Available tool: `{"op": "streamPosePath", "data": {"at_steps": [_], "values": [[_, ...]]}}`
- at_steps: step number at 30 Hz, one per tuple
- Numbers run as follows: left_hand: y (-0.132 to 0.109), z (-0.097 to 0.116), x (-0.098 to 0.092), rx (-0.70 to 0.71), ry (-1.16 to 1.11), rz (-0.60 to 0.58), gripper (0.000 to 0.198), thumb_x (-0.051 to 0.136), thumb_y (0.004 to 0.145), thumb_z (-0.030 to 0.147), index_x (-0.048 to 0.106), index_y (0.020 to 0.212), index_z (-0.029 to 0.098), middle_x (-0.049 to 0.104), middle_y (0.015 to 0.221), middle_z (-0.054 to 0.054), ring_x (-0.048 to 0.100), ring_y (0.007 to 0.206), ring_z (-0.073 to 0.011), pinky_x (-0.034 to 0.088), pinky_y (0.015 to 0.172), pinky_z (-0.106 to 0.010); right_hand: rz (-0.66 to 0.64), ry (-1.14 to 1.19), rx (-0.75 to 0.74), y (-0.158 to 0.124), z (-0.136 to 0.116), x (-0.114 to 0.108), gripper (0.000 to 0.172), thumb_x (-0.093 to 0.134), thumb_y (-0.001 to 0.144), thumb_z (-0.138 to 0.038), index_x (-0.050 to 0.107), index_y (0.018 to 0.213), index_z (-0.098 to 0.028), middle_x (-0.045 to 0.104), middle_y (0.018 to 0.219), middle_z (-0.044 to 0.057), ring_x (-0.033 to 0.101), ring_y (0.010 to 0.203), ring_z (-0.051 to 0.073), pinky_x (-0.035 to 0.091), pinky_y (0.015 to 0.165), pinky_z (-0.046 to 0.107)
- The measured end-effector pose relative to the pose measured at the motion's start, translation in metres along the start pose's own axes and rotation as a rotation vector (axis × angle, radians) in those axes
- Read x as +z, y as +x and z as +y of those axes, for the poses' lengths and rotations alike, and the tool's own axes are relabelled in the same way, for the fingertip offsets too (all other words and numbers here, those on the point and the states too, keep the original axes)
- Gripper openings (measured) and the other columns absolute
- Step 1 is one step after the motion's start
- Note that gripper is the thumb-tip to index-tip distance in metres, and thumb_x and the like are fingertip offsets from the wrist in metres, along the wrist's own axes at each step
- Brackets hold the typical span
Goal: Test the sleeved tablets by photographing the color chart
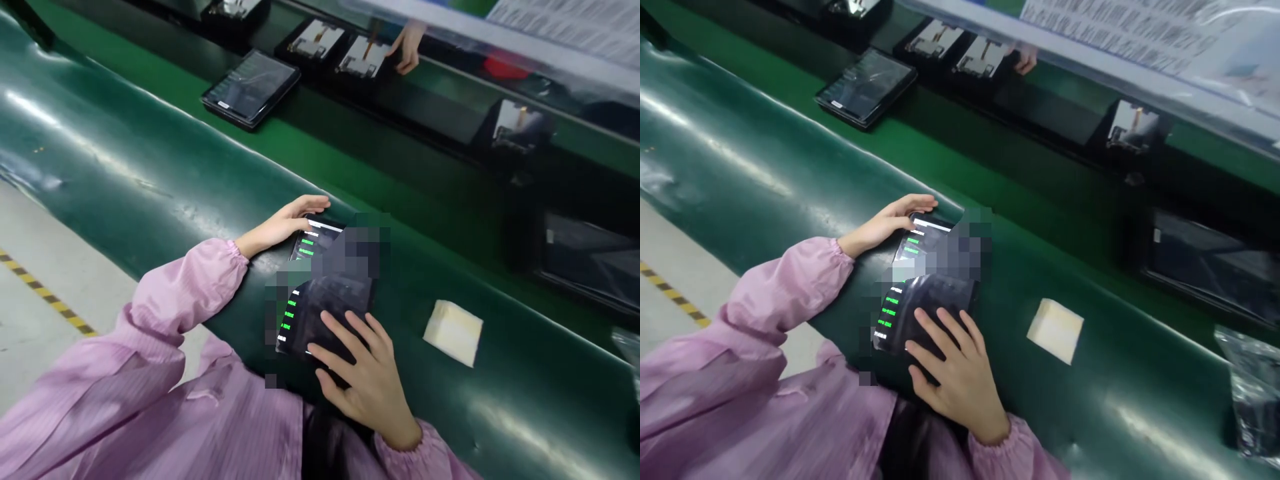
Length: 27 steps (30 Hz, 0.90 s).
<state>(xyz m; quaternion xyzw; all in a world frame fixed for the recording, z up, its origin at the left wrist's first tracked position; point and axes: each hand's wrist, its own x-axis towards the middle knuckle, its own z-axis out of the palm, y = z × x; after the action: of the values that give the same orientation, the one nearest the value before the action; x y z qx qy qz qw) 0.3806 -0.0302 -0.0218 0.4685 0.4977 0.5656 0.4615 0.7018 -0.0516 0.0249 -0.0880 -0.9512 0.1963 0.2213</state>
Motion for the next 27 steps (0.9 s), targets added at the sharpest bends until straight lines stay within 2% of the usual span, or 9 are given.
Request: {"op": "streamPosePath", "data": {"at_steps": [3,8,15,18,21,24,27], "values": [[0.002,-0.001,-0.004,0.003,-0.024,-0.051,0.070,0.061,0.068,0.011,0.061,0.137,0.025,0.061,0.150,-0.008,0.050,0.145,-0.0307,0.030,0.127,-0.054,-0.034,0.000,-0.020,0.005,0.001,0.003,0.020,0.058,0.100,-0.032,0.076,0.110,-0.029,0.062,0.148,0.003,0.043,0.146,0.024,0.020,0.128,0.043],[0.003,0.000,-0.007,-0.010,-0.076,-0.077,0.072,0.059,0.063,0.008,0.063,0.133,0.022,0.063,0.148,-0.008,0.050,0.145,-0.0299,0.029,0.128,-0.053,-0.072,-0.009,0.006,0.020,0.005,0.007,0.029,0.060,0.099,-0.035,0.074,0.124,-0.028,0.057,0.153,0.008,0.041,0.148,0.025,0.020,0.128,0.045],[0.004,0.000,-0.011,-0.028,-0.074,-0.126,0.072,0.058,0.061,0.006,0.066,0.130,0.024,0.064,0.147,-0.006,0.049,0.147,-0.0307,0.030,0.127,-0.054,-0.110,0.026,-0.024,0.024,0.000,0.012,0.028,0.059,0.099,-0.041,0.075,0.120,-0.031,0.055,0.155,0.005,0.039,0.149,0.026,0.015,0.129,0.046],[0.004,-0.002,-0.013,-0.014,-0.054,-0.152,0.073,0.058,0.062,0.006,0.065,0.132,0.025,0.062,0.148,-0.006,0.049,0.147,-0.0302,0.033,0.126,-0.053,-0.072,0.038,-0.050,0.024,-0.001,0.011,0.028,0.056,0.101,-0.041,0.076,0.117,-0.029,0.059,0.151,0.005,0.042,0.147,0.025,0.017,0.129,0.045],[0.003,-0.001,-0.010,0.055,0.079,-0.164,0.073,0.066,0.066,0.008,0.062,0.137,0.024,0.060,0.150,-0.009,0.052,0.143,-0.0311,0.037,0.123,-0.052,-0.002,0.030,-0.027,0.026,0.000,0.008,0.025,0.057,0.099,-0.038,0.076,0.114,-0.029,0.063,0.145,0.006,0.046,0.144,0.025,0.023,0.127,0.045],[0.001,0.003,-0.002,0.122,0.264,-0.122,0.075,0.079,0.070,0.015,0.057,0.142,0.021,0.059,0.150,-0.014,0.054,0.139,-0.0324,0.039,0.121,-0.052,0.058,0.002,0.000,0.027,0.003,0.003,0.023,0.057,0.100,-0.035,0.075,0.113,-0.029,0.064,0.142,0.006,0.047,0.143,0.025,0.025,0.125,0.045],[-0.001,0.006,0.003,0.105,0.290,-0.105,0.074,0.082,0.074,0.023,0.055,0.143,0.022,0.058,0.150,-0.014,0.054,0.138,-0.0323,0.039,0.120,-0.052,0.111,-0.026,0.037,0.024,0.009,-0.003,0.022,0.056,0.101,-0.033,0.074,0.114,-0.029,0.063,0.143,0.006,0.047,0.143,0.026,0.028,0.123,0.047]]}}
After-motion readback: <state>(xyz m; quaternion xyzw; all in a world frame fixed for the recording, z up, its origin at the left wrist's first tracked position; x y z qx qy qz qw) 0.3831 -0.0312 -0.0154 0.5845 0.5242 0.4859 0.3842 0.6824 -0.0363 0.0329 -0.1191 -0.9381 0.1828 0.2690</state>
